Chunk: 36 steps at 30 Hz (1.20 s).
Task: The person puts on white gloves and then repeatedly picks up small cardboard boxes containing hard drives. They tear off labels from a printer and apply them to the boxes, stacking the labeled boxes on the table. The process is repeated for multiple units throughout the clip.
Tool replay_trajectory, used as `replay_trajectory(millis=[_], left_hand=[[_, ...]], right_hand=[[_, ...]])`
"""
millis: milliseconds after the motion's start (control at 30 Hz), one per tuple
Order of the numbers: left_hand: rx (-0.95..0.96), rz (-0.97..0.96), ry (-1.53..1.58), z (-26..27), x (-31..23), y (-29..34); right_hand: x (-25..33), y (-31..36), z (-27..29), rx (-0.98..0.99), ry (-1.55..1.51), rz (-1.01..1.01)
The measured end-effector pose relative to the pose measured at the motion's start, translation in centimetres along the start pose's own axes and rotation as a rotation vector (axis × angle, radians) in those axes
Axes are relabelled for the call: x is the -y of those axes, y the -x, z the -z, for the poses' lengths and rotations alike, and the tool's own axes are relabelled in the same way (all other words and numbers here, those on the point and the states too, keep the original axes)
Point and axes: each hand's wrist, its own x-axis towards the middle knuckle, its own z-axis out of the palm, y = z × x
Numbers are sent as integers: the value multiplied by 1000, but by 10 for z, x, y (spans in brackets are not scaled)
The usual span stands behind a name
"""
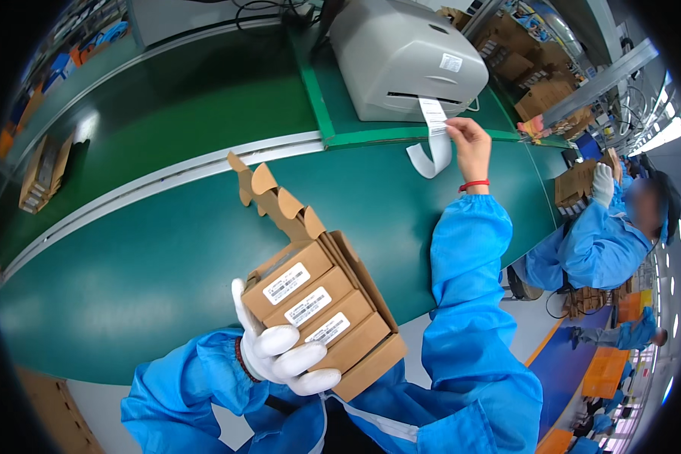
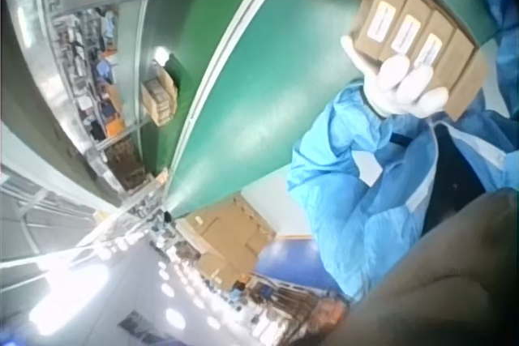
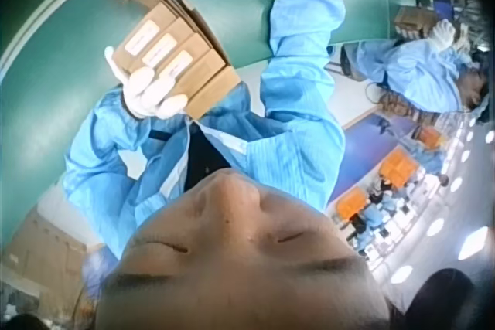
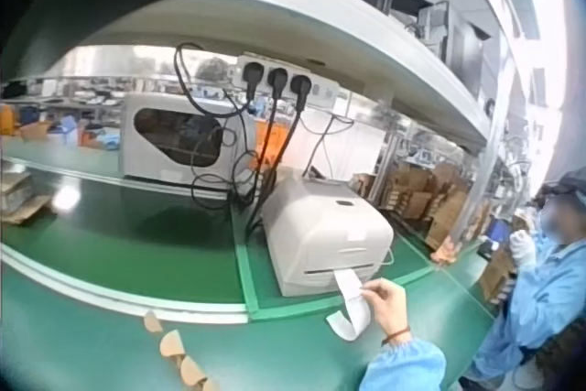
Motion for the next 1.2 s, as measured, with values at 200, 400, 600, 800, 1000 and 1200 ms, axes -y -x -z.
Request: replay_trajectory(millis=[200,400,600,800,1000,1200], left_hand=[[8,-29,59,-3,6,-13],[-56,-2,80,-6,7,-13],[-113,-6,65,-10,8,-15],[-43,19,129,-1,4,-17],[-69,7,101,-7,6,-17],[-71,12,88,-9,7,-18]], right_hand=[[-6,8,14,-66,158,22],[72,42,1,-130,528,299],[167,121,3,179,-8,-75],[222,150,-3,500,-108,122],[227,164,-18,682,-69,124],[227,160,-20,699,-60,154]])
